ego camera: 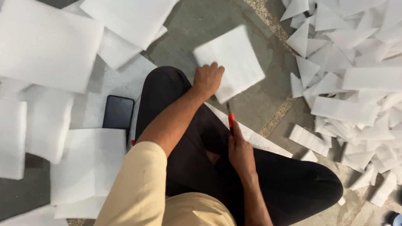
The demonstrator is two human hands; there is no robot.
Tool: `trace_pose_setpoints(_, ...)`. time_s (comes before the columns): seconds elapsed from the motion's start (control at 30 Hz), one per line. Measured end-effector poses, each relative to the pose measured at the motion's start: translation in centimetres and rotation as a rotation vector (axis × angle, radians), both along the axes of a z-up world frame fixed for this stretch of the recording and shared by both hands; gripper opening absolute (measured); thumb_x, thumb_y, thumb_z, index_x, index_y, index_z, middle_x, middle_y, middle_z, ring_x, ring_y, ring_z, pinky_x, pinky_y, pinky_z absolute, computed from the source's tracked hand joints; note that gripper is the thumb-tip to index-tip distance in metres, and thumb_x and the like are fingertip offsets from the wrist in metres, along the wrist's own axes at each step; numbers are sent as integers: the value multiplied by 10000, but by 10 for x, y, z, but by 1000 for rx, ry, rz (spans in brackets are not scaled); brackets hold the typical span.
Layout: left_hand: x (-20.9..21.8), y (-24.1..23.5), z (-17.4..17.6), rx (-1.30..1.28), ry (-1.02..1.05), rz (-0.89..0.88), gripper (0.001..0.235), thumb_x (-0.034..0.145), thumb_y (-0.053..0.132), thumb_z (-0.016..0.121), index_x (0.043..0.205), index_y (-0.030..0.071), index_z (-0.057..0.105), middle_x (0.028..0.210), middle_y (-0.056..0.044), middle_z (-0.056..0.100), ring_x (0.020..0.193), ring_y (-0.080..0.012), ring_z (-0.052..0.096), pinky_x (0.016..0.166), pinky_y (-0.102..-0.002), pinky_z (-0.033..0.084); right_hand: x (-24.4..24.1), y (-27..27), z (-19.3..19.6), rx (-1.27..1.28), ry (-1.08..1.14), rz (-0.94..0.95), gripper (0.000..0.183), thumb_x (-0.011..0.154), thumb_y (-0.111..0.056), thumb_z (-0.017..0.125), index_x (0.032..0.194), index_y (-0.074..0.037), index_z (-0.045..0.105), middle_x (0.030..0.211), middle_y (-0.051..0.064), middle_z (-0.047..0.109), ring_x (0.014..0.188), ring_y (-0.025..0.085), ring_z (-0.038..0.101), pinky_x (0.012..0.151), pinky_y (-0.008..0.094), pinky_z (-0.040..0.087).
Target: The person sits on the floor and uses a red utility knife to cut white foam sheets into smaller pieces. They repeatedly pick up sheets, cut them, and place the cut pieces aside, creating a growing pile of cut foam.
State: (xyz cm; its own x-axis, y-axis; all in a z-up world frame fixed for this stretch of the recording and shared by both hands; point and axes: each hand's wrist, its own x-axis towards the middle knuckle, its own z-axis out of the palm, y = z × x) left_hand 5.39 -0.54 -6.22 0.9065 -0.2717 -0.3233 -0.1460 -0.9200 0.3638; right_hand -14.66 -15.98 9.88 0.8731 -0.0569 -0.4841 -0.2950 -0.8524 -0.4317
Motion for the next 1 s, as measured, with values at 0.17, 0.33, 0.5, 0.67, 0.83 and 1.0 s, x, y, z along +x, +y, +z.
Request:
trace_pose_setpoints(0.17,3,1,24,208,-113,43,781,875,415,778,1499,207,357,1542,-64,295,1351,-385,398,1017,-644,440,31,2,-20,138,-167,10,570,1014,-180,498,1569,-199,367,926,283,730,846,457,733,708,523,569)
trace_pose_setpoints(0.33,24,9,78,216,98,33,1233,685,487,918,1638,262,170,1712,-30,73,1477,-465,210,1047,-705,382,107,10,-57,122,-214,-19,591,1018,-187,478,1589,-203,326,821,254,715,692,439,715,624,521,538)
trace_pose_setpoints(0.5,21,10,90,218,133,31,1230,688,512,913,1643,263,179,1718,-32,66,1475,-476,198,1021,-724,414,195,19,-86,90,-556,159,567,1046,-146,505,1596,-161,368,943,288,720,813,484,695,693,565,531)
trace_pose_setpoints(0.67,28,9,84,245,170,26,1244,677,523,908,1640,287,157,1711,-24,44,1466,-483,183,1018,-729,411,251,30,-95,3,-414,129,549,1026,-165,498,1564,-164,389,883,274,726,783,472,703,705,572,532)
trace_pose_setpoints(0.83,26,9,78,238,124,41,1222,681,524,903,1638,290,179,1713,-36,58,1467,-486,184,1008,-753,411,267,34,-94,-45,-340,128,558,993,-165,493,1543,-161,401,921,264,729,792,460,712,720,558,546)
trace_pose_setpoints(1.0,27,10,70,215,162,32,1245,656,522,913,1628,296,170,1709,-20,42,1478,-471,163,1012,-750,398,205,19,-79,41,-473,250,542,987,-161,510,1523,-125,431,1049,285,723,888,478,704,755,550,556)
